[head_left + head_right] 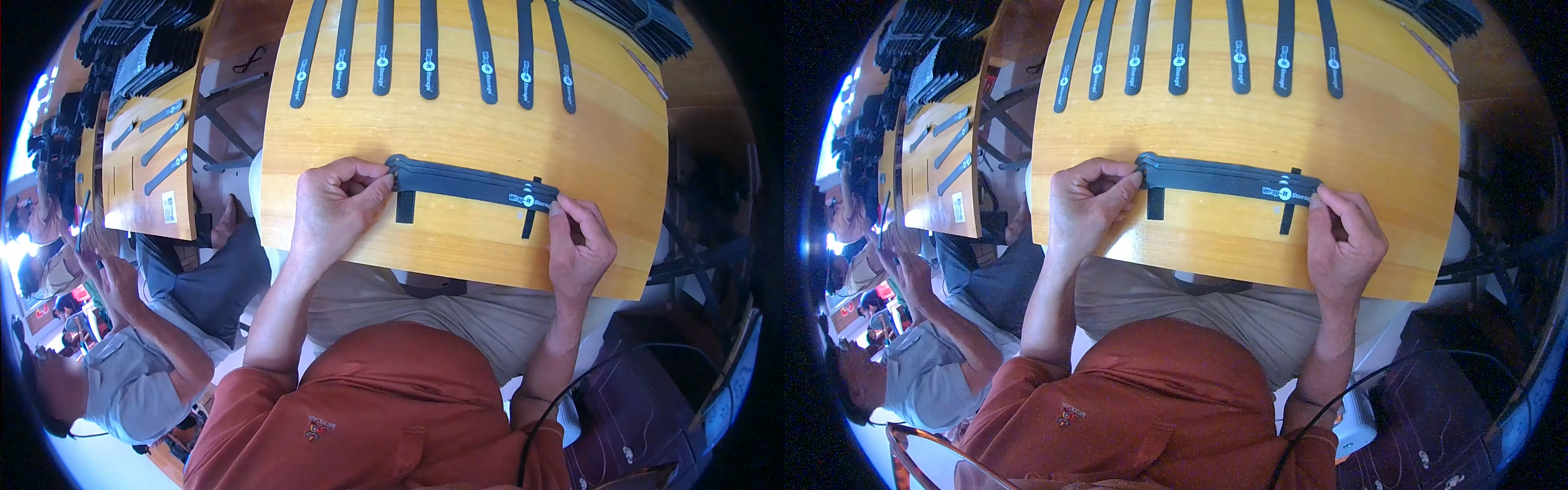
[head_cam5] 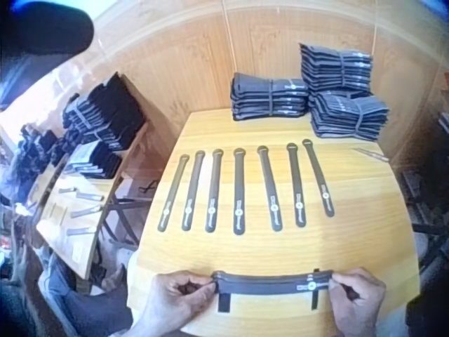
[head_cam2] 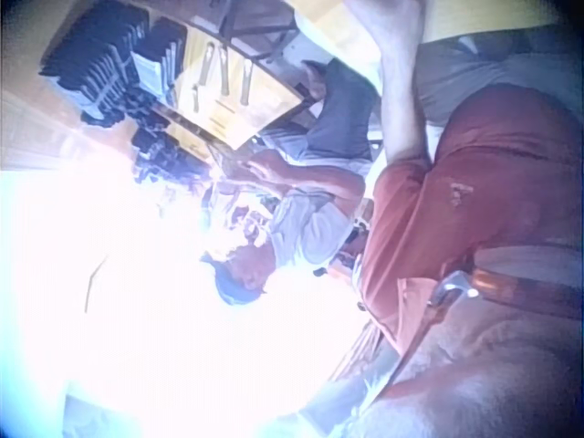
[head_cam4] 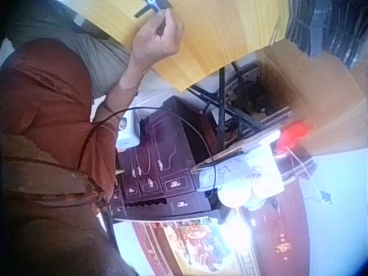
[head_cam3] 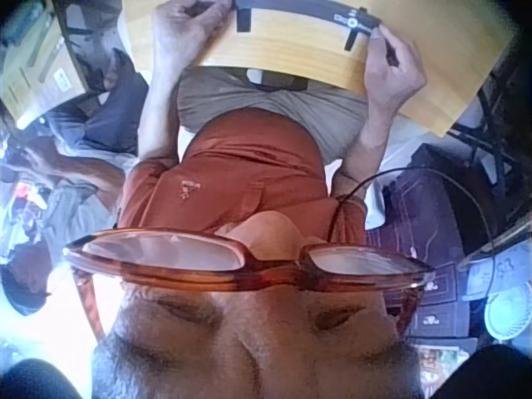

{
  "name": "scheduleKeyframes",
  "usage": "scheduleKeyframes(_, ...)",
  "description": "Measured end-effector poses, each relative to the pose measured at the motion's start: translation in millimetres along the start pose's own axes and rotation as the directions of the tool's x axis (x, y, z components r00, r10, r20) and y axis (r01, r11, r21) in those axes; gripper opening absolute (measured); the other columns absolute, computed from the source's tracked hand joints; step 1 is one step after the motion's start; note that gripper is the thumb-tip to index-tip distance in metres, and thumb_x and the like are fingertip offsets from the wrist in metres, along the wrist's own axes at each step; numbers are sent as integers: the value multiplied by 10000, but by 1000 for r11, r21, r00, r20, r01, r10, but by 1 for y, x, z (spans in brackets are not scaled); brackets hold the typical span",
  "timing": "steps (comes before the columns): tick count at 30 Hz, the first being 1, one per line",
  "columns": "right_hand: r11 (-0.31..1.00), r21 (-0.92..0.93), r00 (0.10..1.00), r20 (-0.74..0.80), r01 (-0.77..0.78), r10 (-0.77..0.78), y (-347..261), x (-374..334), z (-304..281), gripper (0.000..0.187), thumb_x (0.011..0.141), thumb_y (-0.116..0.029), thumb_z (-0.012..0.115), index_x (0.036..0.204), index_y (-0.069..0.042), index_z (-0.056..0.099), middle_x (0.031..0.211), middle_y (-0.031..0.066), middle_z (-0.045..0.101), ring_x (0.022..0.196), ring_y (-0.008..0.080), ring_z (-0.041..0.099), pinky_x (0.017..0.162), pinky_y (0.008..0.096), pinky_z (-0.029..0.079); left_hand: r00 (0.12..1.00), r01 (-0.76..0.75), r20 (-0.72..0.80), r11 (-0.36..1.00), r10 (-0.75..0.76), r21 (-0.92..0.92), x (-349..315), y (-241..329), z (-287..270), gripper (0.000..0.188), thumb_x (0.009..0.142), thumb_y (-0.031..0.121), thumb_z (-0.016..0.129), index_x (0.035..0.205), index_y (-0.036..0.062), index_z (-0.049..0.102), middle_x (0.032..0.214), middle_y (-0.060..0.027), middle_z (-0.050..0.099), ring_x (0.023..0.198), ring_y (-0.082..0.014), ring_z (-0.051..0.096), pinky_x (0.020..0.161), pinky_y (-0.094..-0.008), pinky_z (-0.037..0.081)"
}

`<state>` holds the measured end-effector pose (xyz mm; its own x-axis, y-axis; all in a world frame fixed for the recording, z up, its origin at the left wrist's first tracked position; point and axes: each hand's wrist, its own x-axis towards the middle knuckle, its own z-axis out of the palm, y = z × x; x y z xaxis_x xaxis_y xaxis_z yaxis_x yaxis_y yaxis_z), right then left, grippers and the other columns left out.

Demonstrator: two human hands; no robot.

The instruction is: Aligning and stacking black silicone wristbands on a wooden workbench.

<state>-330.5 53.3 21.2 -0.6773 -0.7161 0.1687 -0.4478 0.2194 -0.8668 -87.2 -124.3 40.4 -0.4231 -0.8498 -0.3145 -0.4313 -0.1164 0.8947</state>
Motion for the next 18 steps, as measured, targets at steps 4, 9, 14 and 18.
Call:
scheduleKeyframes(4, 1000, 20, 1000, -7, 5, -5, -1, 0, 1, 123, 894, 63, 716, 1010, 38, 749, 881, 94, 701, 737, 97, 622, 612, 217, 470, 999, -33, 6, 999, 33, 8, 1, -3, 0, 104, 941, 52, 757, 991, -39, 750, 748, -15, 707, 590, -22, 586, 520, -182, 459)
scheduleKeyframes(9, 1000, 1, 1000, -10, 17, -17, -1, 1, -1, 117, 889, 67, 718, 999, 39, 747, 862, 83, 692, 720, 91, 613, 603, 218, 468, 1000, -4, -5, 1000, 4, -9, 1, -1, 3, 95, 930, 31, 747, 983, -46, 762, 717, 12, 679, 613, -20, 556, 555, -193, 455)
scheduleKeyframes(14, 997, -6, 997, -33, 74, -75, 0, 2, 3, 109, 886, 67, 717, 987, 38, 744, 845, 73, 683, 693, 88, 606, 585, 219, 467, 1000, 5, -20, 1000, -6, -30, 1, -3, 2, 91, 927, 29, 749, 967, -53, 755, 701, 10, 669, 599, -22, 549, 536, -194, 438)
scheduleKeyframes(18, 998, 8, 998, -24, 62, -61, 0, 3, 3, 95, 884, 61, 719, 972, 36, 742, 845, 76, 685, 675, 87, 608, 569, 217, 468, 1000, 15, -16, 998, -16, -58, 1, -1, 3, 79, 929, 23, 743, 950, -53, 749, 697, 7, 668, 588, -21, 549, 530, -194, 435)
